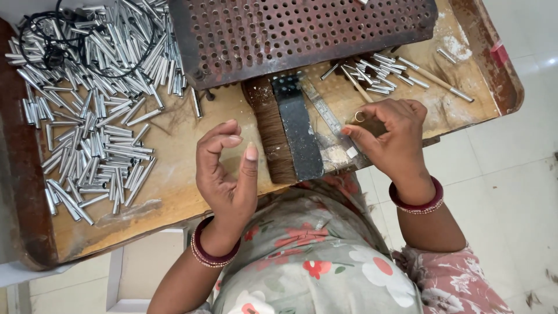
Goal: The person cleans and sorts small silver metal tubes at a workbench using a wooden rod and a bench brush.
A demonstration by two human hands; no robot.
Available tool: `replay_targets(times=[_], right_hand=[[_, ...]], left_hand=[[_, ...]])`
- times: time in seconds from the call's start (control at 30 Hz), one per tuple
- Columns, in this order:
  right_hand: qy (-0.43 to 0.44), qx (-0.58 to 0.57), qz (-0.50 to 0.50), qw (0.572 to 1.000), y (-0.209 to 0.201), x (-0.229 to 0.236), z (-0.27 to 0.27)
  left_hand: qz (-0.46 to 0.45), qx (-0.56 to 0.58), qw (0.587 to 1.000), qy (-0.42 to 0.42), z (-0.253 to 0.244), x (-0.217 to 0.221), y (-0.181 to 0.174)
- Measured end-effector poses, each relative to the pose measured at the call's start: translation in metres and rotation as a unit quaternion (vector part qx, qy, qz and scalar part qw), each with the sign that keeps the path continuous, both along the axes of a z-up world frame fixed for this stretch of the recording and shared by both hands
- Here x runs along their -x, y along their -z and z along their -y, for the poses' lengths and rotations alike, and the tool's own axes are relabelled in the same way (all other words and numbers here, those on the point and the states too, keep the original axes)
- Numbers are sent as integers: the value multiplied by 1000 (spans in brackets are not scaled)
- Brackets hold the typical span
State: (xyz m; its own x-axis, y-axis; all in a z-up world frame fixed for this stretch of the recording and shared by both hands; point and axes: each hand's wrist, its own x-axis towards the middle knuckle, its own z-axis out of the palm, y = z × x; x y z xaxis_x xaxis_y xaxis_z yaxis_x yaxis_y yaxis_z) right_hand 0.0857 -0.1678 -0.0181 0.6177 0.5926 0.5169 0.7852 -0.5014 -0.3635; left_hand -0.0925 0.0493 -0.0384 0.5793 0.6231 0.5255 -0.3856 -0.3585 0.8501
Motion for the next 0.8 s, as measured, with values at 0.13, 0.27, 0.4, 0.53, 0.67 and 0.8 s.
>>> replay_targets(times=[0.13,0.27,0.4,0.53,0.67,0.8], right_hand=[[-14,0,-8,1000,-19,-2,3],[-25,8,-25,999,-27,-6,1],[-18,15,9,1000,-29,-2,-4],[-14,-116,-20,993,-12,14,-9],[-47,-451,-236,860,16,41,-9],[-124,-496,-245,824,26,61,-13]], left_hand=[[4,3,1000,7,1,2,2],[11,0,1000,6,1,3,0],[17,3,1000,2,3,3,-3],[-5,-53,998,-27,21,-4,-18],[-14,-85,995,53,44,-12,-36],[-24,-122,986,110,60,-20,-36]])
